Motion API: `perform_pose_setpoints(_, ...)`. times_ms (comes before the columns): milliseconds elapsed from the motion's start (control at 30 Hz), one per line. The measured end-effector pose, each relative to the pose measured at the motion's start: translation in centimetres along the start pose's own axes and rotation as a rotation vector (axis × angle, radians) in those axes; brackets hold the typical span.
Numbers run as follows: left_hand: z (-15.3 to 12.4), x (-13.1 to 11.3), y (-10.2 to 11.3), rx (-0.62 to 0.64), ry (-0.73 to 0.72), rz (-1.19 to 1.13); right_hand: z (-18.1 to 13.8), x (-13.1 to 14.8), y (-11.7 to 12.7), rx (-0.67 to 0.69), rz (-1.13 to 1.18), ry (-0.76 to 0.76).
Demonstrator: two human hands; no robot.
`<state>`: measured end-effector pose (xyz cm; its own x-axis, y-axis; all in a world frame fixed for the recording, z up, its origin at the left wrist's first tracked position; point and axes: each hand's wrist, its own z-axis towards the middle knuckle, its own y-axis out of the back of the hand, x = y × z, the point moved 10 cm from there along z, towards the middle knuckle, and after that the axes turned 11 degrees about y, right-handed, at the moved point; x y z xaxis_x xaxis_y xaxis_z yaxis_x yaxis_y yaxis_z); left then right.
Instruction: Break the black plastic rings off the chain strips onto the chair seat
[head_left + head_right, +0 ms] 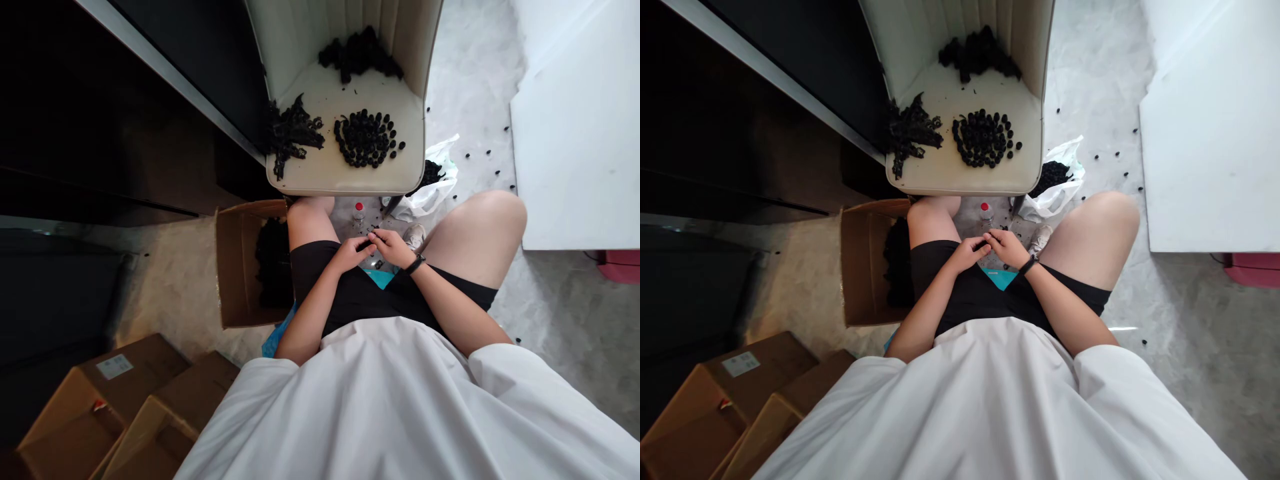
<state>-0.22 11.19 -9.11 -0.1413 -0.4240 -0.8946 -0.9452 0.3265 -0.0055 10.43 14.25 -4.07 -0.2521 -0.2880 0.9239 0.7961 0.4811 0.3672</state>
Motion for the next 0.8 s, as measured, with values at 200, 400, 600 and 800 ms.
perform_pose_setpoints(200,-0.3,-0.9,-0.2,0.030,0.011,-0.106,-0.2,-0.3,-0.6,0.006,0.163,-0.077)
perform_pose_setpoints(400,-1.4,-3.3,-0.2,0.062,-0.079,-0.094,-0.9,-1.5,-2.3,-0.101,0.534,-0.216)
perform_pose_setpoints(600,-1.8,-3.4,0.4,0.054,-0.119,-0.089,-1.0,-0.8,-3.5,-0.150,0.776,-0.245)
perform_pose_setpoints(800,-1.8,-2.3,0.5,0.075,-0.091,-0.157,-1.3,-0.1,-3.8,-0.224,0.876,-0.264)
